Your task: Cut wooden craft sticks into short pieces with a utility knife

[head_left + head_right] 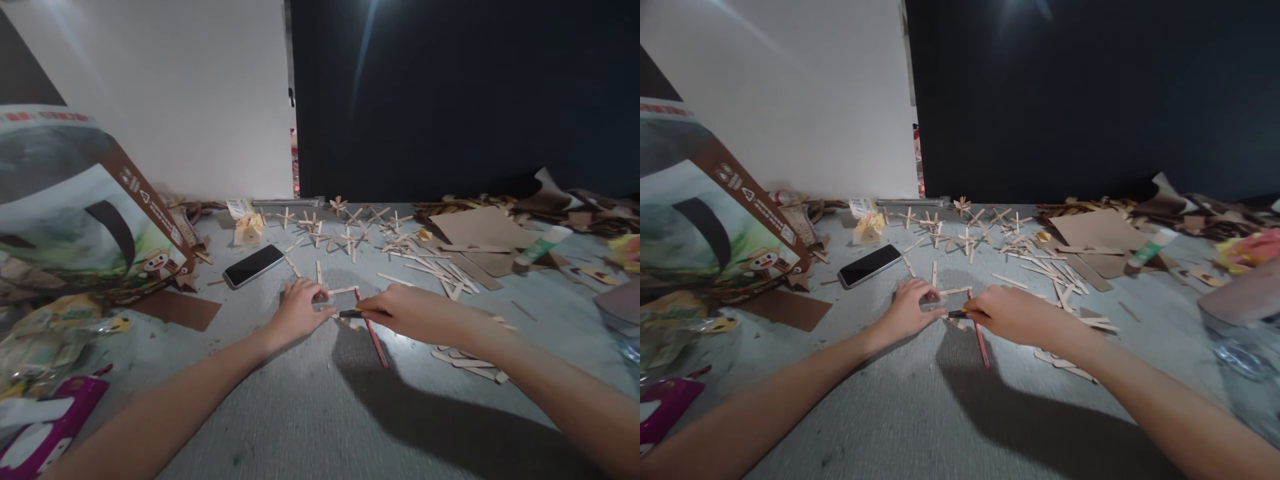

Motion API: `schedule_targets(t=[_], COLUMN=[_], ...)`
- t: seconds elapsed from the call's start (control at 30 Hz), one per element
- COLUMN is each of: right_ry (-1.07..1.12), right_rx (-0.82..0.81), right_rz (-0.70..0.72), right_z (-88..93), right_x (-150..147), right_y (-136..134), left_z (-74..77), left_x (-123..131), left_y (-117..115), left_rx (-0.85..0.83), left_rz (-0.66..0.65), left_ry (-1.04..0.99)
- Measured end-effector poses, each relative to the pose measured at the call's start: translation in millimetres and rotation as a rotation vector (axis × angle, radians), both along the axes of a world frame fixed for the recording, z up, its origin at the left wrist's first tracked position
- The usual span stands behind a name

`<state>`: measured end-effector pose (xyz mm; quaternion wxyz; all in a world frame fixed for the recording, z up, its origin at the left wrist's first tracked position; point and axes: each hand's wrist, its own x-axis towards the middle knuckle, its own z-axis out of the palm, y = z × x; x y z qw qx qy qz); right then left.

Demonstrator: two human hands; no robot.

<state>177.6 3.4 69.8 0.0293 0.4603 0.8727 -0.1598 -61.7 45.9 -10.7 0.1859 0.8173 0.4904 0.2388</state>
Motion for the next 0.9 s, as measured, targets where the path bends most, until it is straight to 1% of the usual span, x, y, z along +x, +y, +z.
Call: schedule_targets(t=[0.23,0.37,0.6,0.9], right_ry=[0.030,0.016,0.021,0.019], right_rx=[-0.030,-0.015,-0.007,0.003], right_rz=[-0.004,-0.011,-0.003,0.014], right_z=[0.5,2.6,1.3,3.2], right_x=[-0.1,-1.3,-1.1,-1.6], right_y=[0.1,-1.3,-1.0,-2.2], left_z=[-1.9,-0.6,-3.7,-0.5], left_x=[-0.7,-0.8,-1.6,-0.3], left_y=[1.4,0.8,1.6,0.6], left_rx=[0.008,0.005,0.015,0.003], left_rz=[0.004,0.004,-0.006,-0.007], left_ry=[-0.007,-0.001,-0.006,-0.002])
